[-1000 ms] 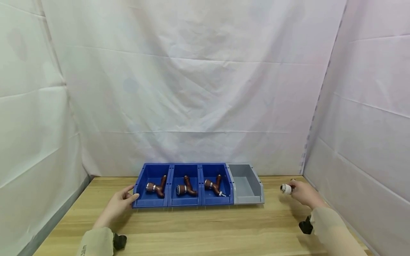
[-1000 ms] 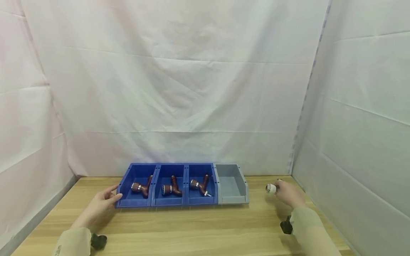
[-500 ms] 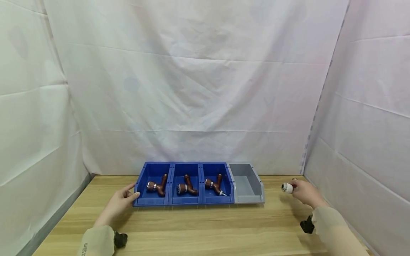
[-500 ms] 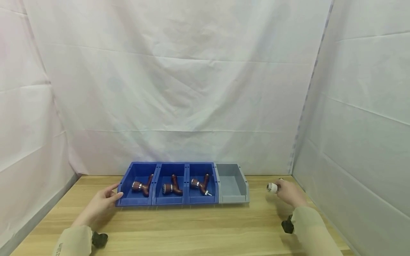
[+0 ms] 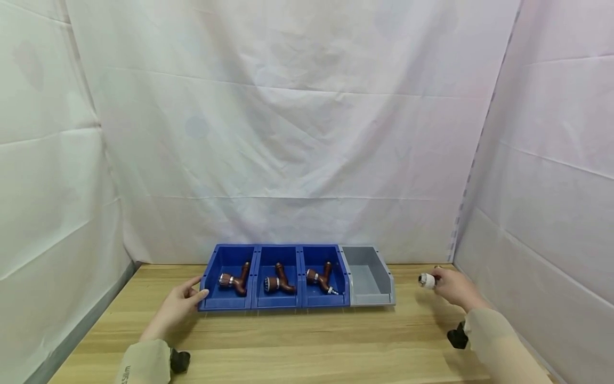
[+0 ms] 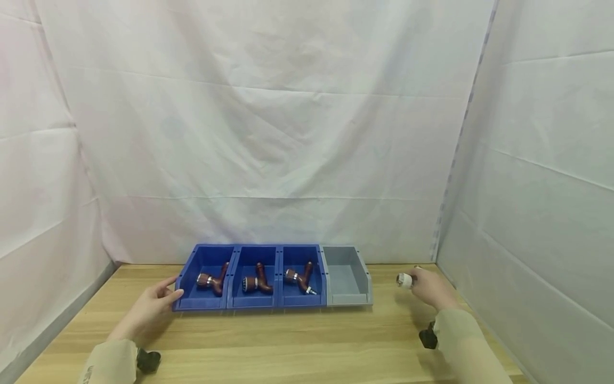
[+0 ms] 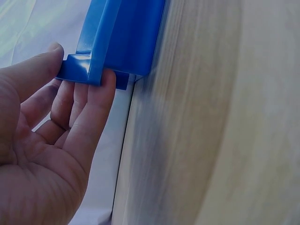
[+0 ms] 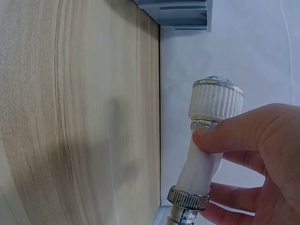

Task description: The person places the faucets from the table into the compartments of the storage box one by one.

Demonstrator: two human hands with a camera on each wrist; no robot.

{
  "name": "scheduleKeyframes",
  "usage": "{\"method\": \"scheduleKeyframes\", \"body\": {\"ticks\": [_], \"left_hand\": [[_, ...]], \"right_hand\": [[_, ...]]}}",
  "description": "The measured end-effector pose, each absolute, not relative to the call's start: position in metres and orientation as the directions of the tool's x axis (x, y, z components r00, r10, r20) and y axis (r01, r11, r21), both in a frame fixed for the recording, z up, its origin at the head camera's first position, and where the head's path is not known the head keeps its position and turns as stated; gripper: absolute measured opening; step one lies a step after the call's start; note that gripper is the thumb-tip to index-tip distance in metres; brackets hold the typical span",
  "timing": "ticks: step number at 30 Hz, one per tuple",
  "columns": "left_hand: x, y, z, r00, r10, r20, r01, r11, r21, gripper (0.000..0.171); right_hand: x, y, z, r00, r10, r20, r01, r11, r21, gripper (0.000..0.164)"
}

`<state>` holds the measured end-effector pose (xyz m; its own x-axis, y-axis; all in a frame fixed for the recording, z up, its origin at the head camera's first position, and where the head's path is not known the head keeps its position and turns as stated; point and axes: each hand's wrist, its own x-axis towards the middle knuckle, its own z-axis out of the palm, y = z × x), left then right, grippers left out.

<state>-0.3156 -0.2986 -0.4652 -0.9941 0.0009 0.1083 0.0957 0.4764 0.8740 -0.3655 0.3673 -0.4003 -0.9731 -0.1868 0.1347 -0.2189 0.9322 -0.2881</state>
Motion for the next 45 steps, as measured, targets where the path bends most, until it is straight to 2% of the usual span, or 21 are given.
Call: {"method": "scheduleKeyframes", "body": {"ticks": [5, 11, 16, 27, 37, 45], "left_hand": [[-0.318, -0.301, -0.463, -0.994, -0.009, 0.107, 0.089, 0.482, 0.871, 0.062], [-0.319, -0.301, -0.461, -0.994, -0.003, 0.113, 0.097, 0.491, 0.866, 0.062], [-0.318, -0.301, -0.463, -0.992, 0.01, 0.126, 0.115, 0.484, 0.867, 0.062], [-0.317, -0.299, -0.468, -0.992, 0.003, 0.126, 0.112, 0.484, 0.868, 0.062], [-0.318, -0.298, -0.466, -0.993, -0.004, 0.12, 0.103, 0.485, 0.868, 0.062], [-0.316, -0.298, -0.466, -0.995, -0.008, 0.103, 0.087, 0.462, 0.882, 0.063]], "right_hand": [[-0.369, 0.364, -0.398, -0.974, -0.189, 0.129, -0.221, 0.923, -0.314, 0.039], [-0.368, 0.359, -0.401, -0.971, -0.193, 0.144, -0.232, 0.911, -0.342, 0.034], [-0.371, 0.35, -0.402, -0.979, -0.164, 0.122, -0.199, 0.903, -0.38, 0.038], [-0.377, 0.341, -0.393, -0.976, -0.179, 0.123, -0.205, 0.944, -0.258, 0.035], [-0.377, 0.343, -0.391, -0.965, -0.212, 0.153, -0.248, 0.926, -0.285, 0.031], [-0.377, 0.341, -0.39, -0.974, -0.198, 0.113, -0.223, 0.929, -0.296, 0.035]]}}
